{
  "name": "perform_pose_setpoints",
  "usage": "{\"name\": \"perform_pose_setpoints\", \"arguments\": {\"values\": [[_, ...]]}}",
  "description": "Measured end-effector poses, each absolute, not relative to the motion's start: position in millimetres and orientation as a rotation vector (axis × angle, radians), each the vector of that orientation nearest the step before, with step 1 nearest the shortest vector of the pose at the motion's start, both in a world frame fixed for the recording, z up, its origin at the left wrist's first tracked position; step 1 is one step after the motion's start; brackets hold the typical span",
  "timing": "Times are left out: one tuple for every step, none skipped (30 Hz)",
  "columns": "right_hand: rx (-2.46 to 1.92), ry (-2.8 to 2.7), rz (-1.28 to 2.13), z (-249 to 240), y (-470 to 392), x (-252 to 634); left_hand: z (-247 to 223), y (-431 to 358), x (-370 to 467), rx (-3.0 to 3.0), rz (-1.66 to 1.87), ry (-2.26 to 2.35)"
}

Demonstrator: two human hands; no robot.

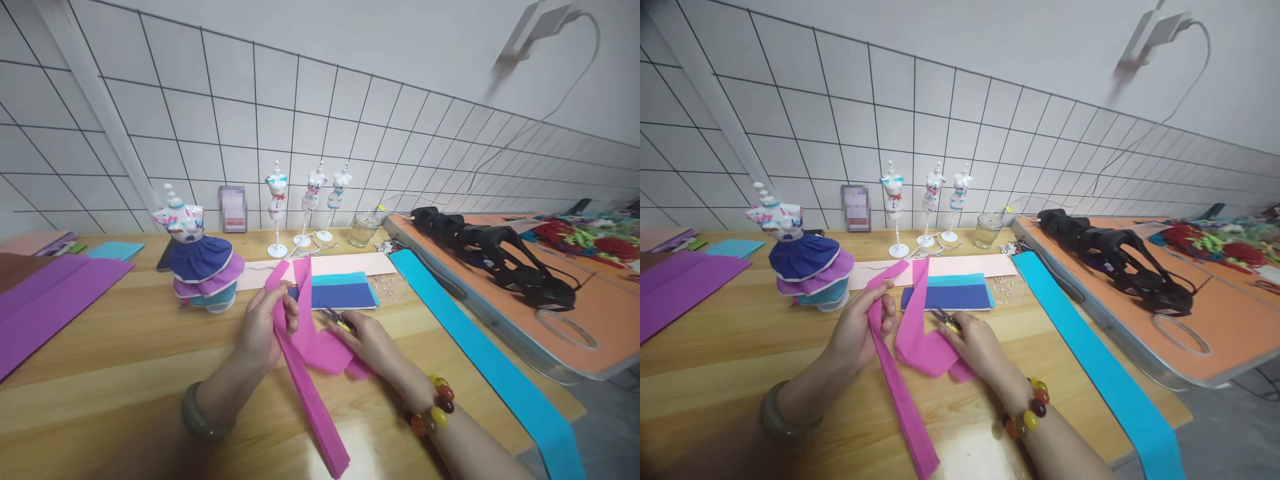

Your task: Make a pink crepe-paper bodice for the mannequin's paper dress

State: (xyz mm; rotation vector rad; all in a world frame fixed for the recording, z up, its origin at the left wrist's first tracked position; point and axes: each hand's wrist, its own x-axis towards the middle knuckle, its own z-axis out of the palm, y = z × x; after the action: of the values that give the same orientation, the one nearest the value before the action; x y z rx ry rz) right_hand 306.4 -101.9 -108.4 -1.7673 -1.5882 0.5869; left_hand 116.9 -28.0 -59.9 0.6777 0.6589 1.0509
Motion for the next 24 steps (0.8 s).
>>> {"name": "perform_pose_setpoints", "arguments": {"values": [[-1.772, -1.608, 0.592, -106.9, -103.8, 302.2, -52.9, -29.1, 114.5, 0.709, 1.041, 0.634], [-1.776, -1.622, 0.599, -105.5, -105.4, 298.4, -46.3, -30.0, 112.1, 0.735, 1.031, 0.618], [-1.779, -1.629, 0.608, -104.4, -106.6, 295.1, -40.1, -30.7, 109.7, 0.754, 1.026, 0.611], [-1.78, -1.629, 0.619, -103.6, -107.2, 292.2, -34.3, -31.0, 107.2, 0.765, 1.024, 0.609], [-1.777, -1.624, 0.637, -103.2, -107.4, 289.7, -28.6, -31.0, 104.5, 0.77, 1.025, 0.613], [-1.771, -1.614, 0.659, -103.2, -107.0, 287.5, -23.0, -30.7, 101.5, 0.775, 1.024, 0.617], [-1.759, -1.601, 0.687, -103.3, -105.9, 285.5, -17.4, -30.2, 98.0, 0.781, 1.018, 0.617], [-1.746, -1.582, 0.713, -103.6, -104.2, 283.9, -11.7, -29.8, 94.1, 0.788, 1.011, 0.61], [-1.732, -1.557, 0.736, -104.0, -101.8, 282.4, -6.0, -29.5, 89.8, 0.797, 1.001, 0.599], [-1.722, -1.527, 0.754, -104.4, -98.8, 281.3, -0.2, -29.6, 85.2, 0.812, 0.989, 0.586], [-1.719, -1.493, 0.769, -105.1, -95.2, 280.3, 5.5, -30.0, 80.4, 0.832, 0.979, 0.573], [-1.721, -1.457, 0.783, -105.8, -91.1, 279.3, 11.0, -30.8, 75.6, 0.855, 0.97, 0.56], [-1.727, -1.424, 0.799, -106.8, -86.7, 278.0, 16.3, -32.0, 71.1, 0.879, 0.965, 0.549], [-1.732, -1.393, 0.819, -108.0, -82.1, 276.0, 21.3, -33.6, 66.9, 0.903, 0.961, 0.54], [-1.734, -1.367, 0.841, -109.2, -77.4, 273.0, 25.9, -35.3, 63.1, 0.927, 0.957, 0.532], [-1.731, -1.342, 0.863, -110.3, -73.0, 268.8, 30.1, -37.2, 59.8, 0.948, 0.954, 0.524], [-1.723, -1.318, 0.886, -111.1, -68.7, 263.1, 33.8, -39.3, 56.9, 0.971, 0.947, 0.513], [-1.709, -1.294, 0.908, -111.4, -64.6, 256.1, 37.2, -41.4, 54.2, 0.993, 0.94, 0.499], [-1.689, -1.27, 0.93, -110.9, -60.7, 248.2, 40.2, -43.6, 51.6, 1.015, 0.93, 0.484], [-1.664, -1.247, 0.948, -109.5, -56.8, 239.9, 42.8, -45.8, 49.2, 1.036, 0.926, 0.467], [-1.635, -1.221, 0.962, -107.0, -52.7, 231.9, 45.2, -47.8, 46.6, 1.055, 0.923, 0.454], [-1.602, -1.192, 0.967, -103.2, -48.4, 225.0, 47.4, -49.7, 44.0, 1.072, 0.923, 0.443], [-1.567, -1.157, 0.962, -98.2, -43.6, 219.9, 49.4, -51.2, 41.4, 1.083, 0.928, 0.436], [-1.529, -1.114, 0.945, -92.1, -38.4, 217.1, 51.1, -52.4, 38.7, 1.089, 0.935, 0.434]]}}
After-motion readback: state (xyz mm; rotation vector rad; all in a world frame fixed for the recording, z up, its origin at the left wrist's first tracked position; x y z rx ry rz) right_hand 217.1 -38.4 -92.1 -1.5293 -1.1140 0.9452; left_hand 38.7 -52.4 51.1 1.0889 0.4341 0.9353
